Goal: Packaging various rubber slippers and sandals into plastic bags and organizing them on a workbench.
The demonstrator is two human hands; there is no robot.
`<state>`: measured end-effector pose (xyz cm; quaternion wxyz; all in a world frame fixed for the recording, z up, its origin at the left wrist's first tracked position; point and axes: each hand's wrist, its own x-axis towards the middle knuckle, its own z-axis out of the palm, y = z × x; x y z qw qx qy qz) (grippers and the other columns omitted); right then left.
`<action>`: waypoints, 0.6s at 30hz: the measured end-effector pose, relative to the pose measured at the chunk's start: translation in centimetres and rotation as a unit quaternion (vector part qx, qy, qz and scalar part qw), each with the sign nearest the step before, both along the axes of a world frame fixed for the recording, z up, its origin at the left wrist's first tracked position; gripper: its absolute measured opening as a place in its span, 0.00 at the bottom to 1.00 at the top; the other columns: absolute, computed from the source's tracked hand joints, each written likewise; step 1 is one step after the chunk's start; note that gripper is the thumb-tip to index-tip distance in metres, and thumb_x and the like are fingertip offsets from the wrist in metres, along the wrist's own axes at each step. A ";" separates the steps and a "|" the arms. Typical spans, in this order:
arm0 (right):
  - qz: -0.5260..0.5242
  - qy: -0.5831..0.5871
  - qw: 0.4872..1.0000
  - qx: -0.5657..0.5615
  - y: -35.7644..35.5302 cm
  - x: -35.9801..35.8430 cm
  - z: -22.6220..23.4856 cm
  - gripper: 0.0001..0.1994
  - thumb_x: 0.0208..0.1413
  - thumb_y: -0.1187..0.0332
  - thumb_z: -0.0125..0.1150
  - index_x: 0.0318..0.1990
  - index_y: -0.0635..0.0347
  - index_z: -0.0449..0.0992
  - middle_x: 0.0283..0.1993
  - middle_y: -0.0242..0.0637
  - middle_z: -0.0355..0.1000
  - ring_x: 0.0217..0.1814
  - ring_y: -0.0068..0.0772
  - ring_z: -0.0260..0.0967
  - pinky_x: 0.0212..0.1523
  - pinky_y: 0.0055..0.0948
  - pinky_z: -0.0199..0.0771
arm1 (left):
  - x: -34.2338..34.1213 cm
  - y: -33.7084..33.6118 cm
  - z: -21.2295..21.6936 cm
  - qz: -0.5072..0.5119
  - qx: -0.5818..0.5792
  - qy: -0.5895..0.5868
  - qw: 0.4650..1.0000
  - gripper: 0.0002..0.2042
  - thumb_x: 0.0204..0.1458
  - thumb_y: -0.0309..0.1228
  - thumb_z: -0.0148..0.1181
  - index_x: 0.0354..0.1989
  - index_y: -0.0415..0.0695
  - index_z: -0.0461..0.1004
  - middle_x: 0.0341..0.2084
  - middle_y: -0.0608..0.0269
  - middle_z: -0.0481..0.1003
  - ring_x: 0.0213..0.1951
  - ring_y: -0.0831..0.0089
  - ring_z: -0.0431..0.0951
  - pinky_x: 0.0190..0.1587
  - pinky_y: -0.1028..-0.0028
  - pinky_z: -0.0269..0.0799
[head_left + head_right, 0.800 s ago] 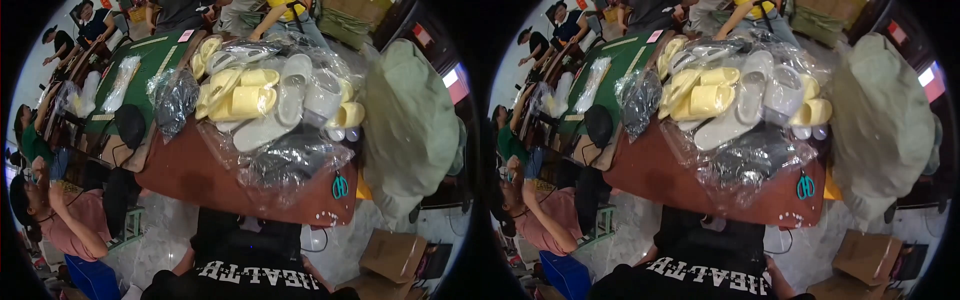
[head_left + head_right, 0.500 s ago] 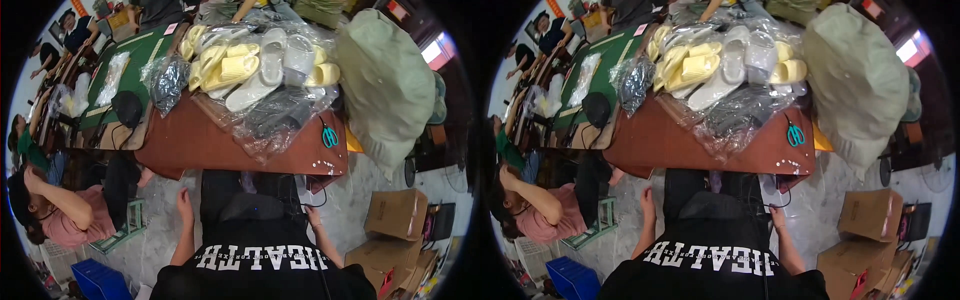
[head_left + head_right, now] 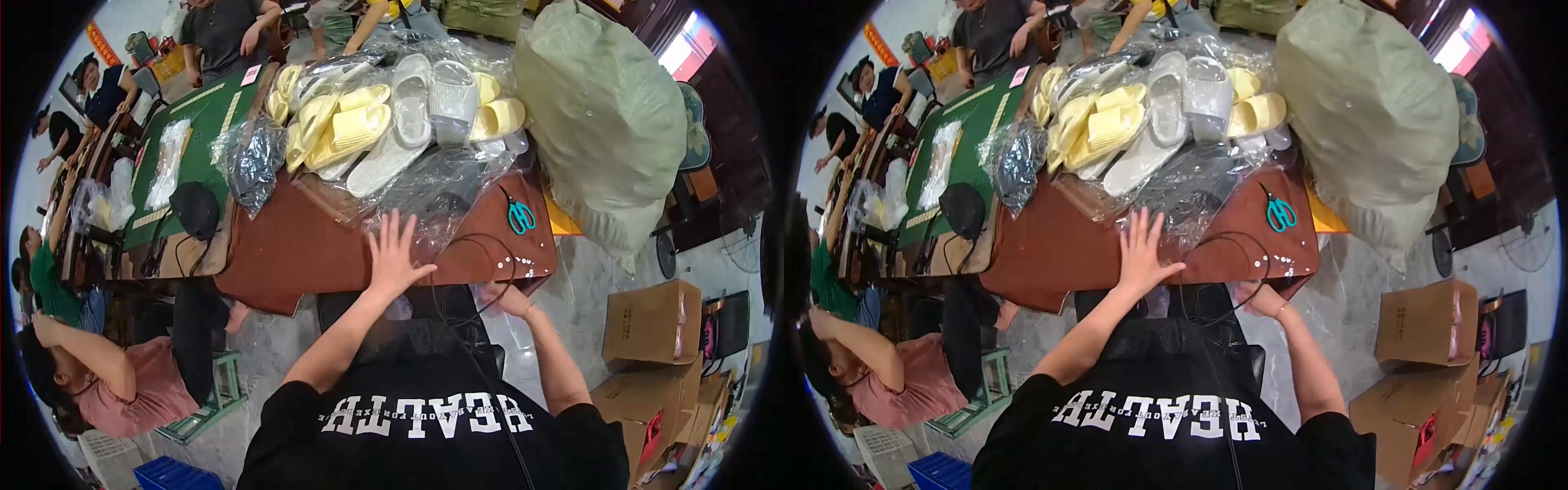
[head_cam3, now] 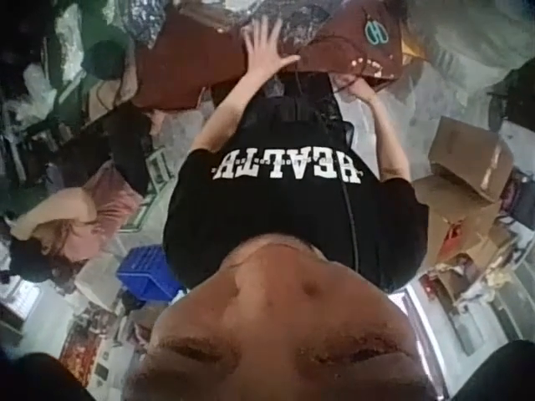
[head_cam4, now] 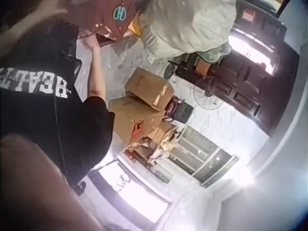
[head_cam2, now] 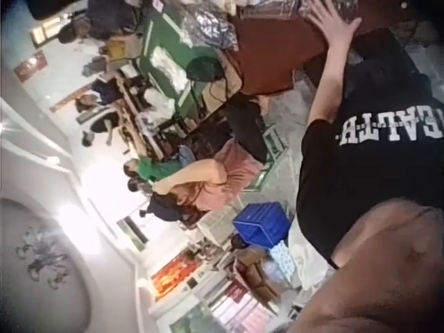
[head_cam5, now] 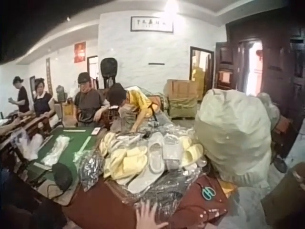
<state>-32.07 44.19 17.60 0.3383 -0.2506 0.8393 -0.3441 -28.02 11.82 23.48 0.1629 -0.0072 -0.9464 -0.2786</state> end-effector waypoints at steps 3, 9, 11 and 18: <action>-0.095 -0.129 0.965 0.206 2.0 0.2 4.2 0.11 0.53 0.61 0.55 0.36 0.58 0.75 0.27 0.34 0.73 0.24 0.29 0.72 0.22 0.32 0.70 | -3.1 -1.4 -2.9 0.021 -0.075 -0.026 0.997 0.35 0.45 0.43 0.63 0.63 0.52 0.57 0.64 0.50 0.53 0.65 0.50 0.51 0.61 0.48 0.50; -0.222 0.167 0.959 0.061 3.7 -3.5 7.5 0.13 0.54 0.63 0.54 0.40 0.62 0.74 0.34 0.48 0.74 0.34 0.45 0.73 0.35 0.37 0.71 | -7.5 -8.7 -2.6 0.115 0.260 -0.061 0.957 0.11 0.56 0.32 0.51 0.40 0.41 0.76 0.26 0.53 0.78 0.30 0.68 0.79 0.34 0.69 0.73; -0.234 0.182 0.955 0.009 -1.2 -5.6 8.7 0.13 0.55 0.64 0.54 0.43 0.63 0.73 0.38 0.49 0.74 0.41 0.47 0.73 0.42 0.37 0.70 | -7.2 -9.6 0.8 0.133 0.267 -0.124 0.946 0.11 0.56 0.32 0.51 0.39 0.39 0.75 0.24 0.55 0.77 0.22 0.72 0.77 0.29 0.73 0.71; -0.210 0.275 0.921 -0.180 -12.9 -12.8 6.9 0.21 0.55 0.68 0.52 0.57 0.58 0.65 0.54 0.47 0.67 0.57 0.45 0.65 0.57 0.35 0.62 | -2.9 -10.8 2.3 0.076 0.248 -0.026 0.966 0.10 0.52 0.30 0.56 0.41 0.44 0.76 0.30 0.58 0.78 0.34 0.60 0.78 0.39 0.67 0.72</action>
